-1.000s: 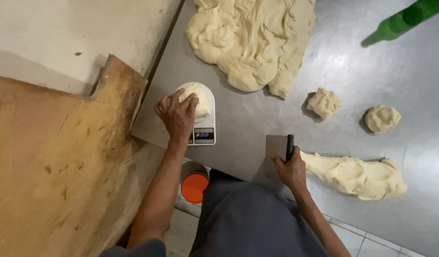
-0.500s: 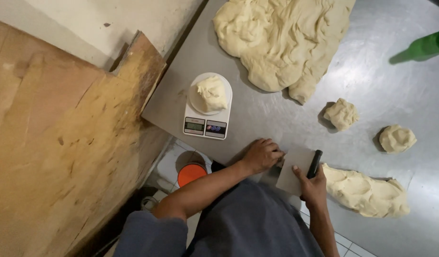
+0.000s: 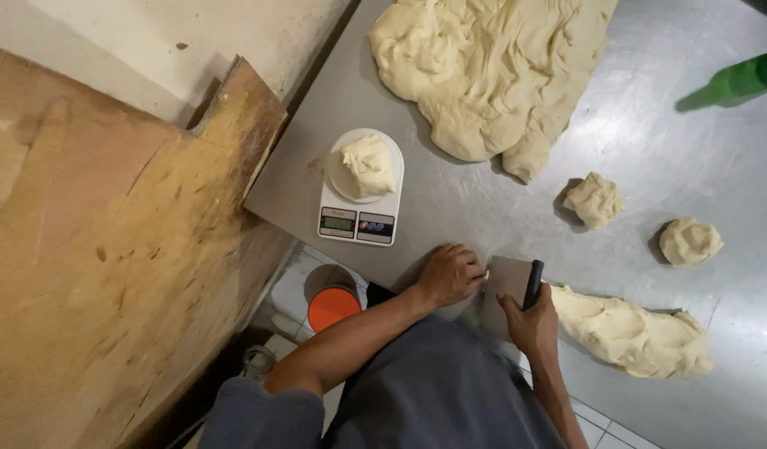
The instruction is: Cutting large pieces of dough into smaller portions and weighing them on a digital scale.
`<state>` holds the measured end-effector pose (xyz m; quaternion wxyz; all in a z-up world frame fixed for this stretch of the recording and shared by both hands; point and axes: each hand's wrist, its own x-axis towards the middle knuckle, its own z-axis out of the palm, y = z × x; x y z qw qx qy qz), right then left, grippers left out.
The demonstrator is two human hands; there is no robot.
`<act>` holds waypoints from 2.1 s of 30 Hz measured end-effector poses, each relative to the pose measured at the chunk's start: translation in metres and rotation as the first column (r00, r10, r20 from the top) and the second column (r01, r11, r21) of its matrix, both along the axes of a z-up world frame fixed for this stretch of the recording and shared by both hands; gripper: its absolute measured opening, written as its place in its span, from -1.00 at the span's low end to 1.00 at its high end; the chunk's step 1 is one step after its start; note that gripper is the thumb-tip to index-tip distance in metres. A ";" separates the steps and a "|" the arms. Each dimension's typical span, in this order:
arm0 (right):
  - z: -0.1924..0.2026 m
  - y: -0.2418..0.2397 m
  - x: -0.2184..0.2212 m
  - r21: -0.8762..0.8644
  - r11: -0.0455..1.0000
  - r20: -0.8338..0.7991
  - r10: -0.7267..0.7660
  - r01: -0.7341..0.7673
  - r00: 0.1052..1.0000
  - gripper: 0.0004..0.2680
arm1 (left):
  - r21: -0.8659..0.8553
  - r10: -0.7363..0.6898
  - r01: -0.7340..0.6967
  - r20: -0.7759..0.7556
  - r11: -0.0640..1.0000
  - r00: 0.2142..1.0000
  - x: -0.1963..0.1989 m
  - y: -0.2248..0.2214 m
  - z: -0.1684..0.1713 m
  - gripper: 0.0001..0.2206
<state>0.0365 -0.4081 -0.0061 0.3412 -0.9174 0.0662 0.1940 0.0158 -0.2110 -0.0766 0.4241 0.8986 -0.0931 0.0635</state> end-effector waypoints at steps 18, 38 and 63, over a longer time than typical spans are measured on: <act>0.015 -0.005 -0.003 0.235 0.917 -0.092 -0.309 0.322 0.947 -0.65 | 0.292 0.403 -0.446 0.197 0.846 0.894 0.041 0.207 0.035 -0.13; 0.039 -0.112 -0.025 0.372 0.786 -0.101 -0.495 0.494 0.863 -0.56 | -0.337 0.146 -0.028 0.330 0.941 0.933 0.235 -0.104 0.180 -0.38; 0.026 -0.112 0.011 -0.093 0.986 0.064 -0.136 0.141 0.989 -0.62 | 0.304 -0.215 0.186 0.064 0.934 0.974 0.029 -0.109 0.093 -0.33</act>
